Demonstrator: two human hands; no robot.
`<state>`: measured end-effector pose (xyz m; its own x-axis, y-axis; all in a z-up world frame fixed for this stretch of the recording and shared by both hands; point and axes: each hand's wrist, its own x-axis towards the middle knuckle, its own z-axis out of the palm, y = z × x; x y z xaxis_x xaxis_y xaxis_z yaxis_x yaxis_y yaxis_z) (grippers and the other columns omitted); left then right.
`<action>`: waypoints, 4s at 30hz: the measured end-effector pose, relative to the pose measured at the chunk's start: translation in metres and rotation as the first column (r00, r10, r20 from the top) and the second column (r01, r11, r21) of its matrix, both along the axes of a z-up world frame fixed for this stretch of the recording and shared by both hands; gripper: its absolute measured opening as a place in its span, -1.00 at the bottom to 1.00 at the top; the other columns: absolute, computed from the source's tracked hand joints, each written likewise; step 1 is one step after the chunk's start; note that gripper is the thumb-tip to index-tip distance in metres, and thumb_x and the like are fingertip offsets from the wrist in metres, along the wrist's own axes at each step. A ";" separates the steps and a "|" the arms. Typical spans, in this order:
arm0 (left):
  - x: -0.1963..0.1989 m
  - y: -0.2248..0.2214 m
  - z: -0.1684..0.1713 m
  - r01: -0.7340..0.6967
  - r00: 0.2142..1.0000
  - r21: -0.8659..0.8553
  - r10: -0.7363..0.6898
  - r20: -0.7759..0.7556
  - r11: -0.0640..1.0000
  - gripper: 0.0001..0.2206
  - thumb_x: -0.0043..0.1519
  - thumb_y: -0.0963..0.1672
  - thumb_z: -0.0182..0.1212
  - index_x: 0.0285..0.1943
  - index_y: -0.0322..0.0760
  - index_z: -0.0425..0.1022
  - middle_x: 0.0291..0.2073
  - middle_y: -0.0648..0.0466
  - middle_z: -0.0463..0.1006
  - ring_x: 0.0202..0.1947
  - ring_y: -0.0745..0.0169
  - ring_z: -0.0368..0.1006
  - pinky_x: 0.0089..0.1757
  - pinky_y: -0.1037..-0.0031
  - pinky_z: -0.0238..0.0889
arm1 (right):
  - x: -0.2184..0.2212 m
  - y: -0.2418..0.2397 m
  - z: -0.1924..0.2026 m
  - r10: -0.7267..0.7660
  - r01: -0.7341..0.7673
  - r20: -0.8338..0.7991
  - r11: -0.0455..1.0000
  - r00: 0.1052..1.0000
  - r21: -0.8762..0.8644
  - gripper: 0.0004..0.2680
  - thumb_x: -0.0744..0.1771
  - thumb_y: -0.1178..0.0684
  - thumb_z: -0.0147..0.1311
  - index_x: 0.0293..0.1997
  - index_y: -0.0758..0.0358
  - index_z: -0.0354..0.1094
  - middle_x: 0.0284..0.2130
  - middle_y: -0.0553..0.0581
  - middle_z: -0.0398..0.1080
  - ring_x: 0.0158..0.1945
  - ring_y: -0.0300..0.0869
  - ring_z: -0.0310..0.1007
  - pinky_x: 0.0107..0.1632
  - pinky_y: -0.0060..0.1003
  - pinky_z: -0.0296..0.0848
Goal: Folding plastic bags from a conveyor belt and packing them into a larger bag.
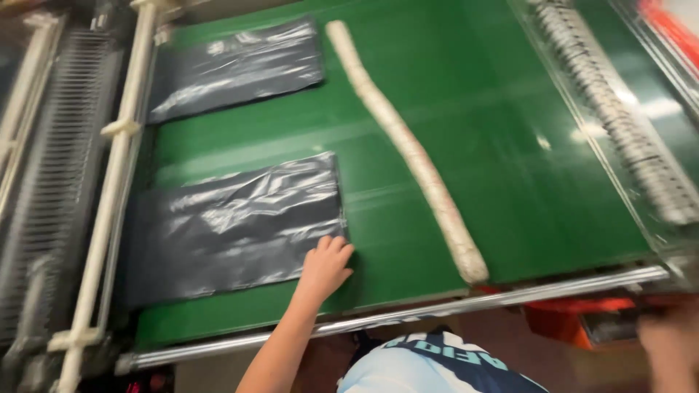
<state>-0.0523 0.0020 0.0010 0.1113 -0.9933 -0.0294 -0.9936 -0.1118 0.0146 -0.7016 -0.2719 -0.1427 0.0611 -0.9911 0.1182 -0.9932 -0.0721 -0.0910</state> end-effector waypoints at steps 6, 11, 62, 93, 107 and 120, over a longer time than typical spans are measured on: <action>0.000 -0.002 -0.005 -0.033 0.997 0.112 0.024 0.076 0.993 -0.51 0.01 -0.03 0.36 0.16 0.08 0.38 0.09 0.24 0.37 0.07 0.04 0.30 -0.40 0.29 0.51 | 0.124 0.045 0.201 -0.381 0.383 -0.051 0.921 0.923 0.064 -0.86 0.22 0.08 -0.01 -0.31 0.23 0.49 -0.43 0.32 0.53 -0.28 0.30 0.56 -0.26 0.07 0.55; -0.006 -0.003 0.002 -0.034 0.999 0.162 0.028 0.042 0.986 -0.57 0.08 -0.05 0.31 0.17 0.09 0.38 0.11 0.31 0.38 0.07 0.13 0.29 -0.39 0.31 0.53 | 0.077 0.056 0.164 -0.235 0.244 0.173 0.969 0.956 -0.032 -0.74 0.17 0.27 -0.20 -0.11 0.30 0.27 -0.19 0.35 0.38 -0.04 0.38 0.31 -0.24 0.32 0.28; 0.211 -0.030 -0.005 -0.478 -0.450 0.549 0.345 -0.824 0.685 -0.35 0.22 0.01 0.33 0.43 -0.38 0.23 0.21 -0.26 0.38 0.23 -0.17 0.34 0.04 0.14 0.42 | 0.713 0.122 0.126 0.710 -0.826 0.585 0.552 0.393 -0.115 -0.60 0.19 -0.12 0.34 0.06 0.08 0.33 -0.18 -0.02 0.44 -0.12 -0.19 0.50 -0.10 -0.37 0.52; 0.217 -0.026 -0.104 -0.478 -0.604 0.470 0.111 -0.789 0.742 -0.67 0.32 -0.05 0.23 0.19 -0.29 0.49 0.01 -0.14 0.58 0.05 -0.01 0.50 -0.01 0.14 0.45 | 0.722 0.119 0.125 0.830 -0.862 0.475 0.444 0.292 -0.245 -0.82 0.24 -0.06 0.28 -0.13 -0.05 0.44 -0.20 -0.21 0.45 -0.10 -0.25 0.44 -0.04 -0.40 0.43; 0.222 -0.026 -0.107 -0.432 -0.610 0.442 0.107 -0.785 0.786 -0.69 0.28 -0.05 0.30 0.10 -0.31 0.53 -0.15 -0.10 0.64 -0.11 0.06 0.59 -0.14 0.17 0.52 | 0.725 0.113 0.133 0.798 -0.875 0.545 0.432 0.256 -0.221 -0.88 0.25 -0.03 0.28 -0.23 -0.02 0.46 -0.25 -0.18 0.51 -0.15 -0.22 0.49 -0.08 -0.35 0.48; 0.221 -0.026 -0.076 -0.451 -0.578 0.420 0.101 -0.810 0.788 -0.69 0.12 -0.12 0.47 -0.03 -0.36 0.53 -0.35 -0.01 0.65 -0.31 0.14 0.62 -0.28 0.32 0.56 | 0.727 0.109 0.133 0.695 -0.870 0.682 0.459 0.226 -0.179 -0.94 0.25 0.00 0.31 -0.35 -0.01 0.50 -0.29 -0.15 0.53 -0.23 -0.20 0.48 -0.18 -0.37 0.48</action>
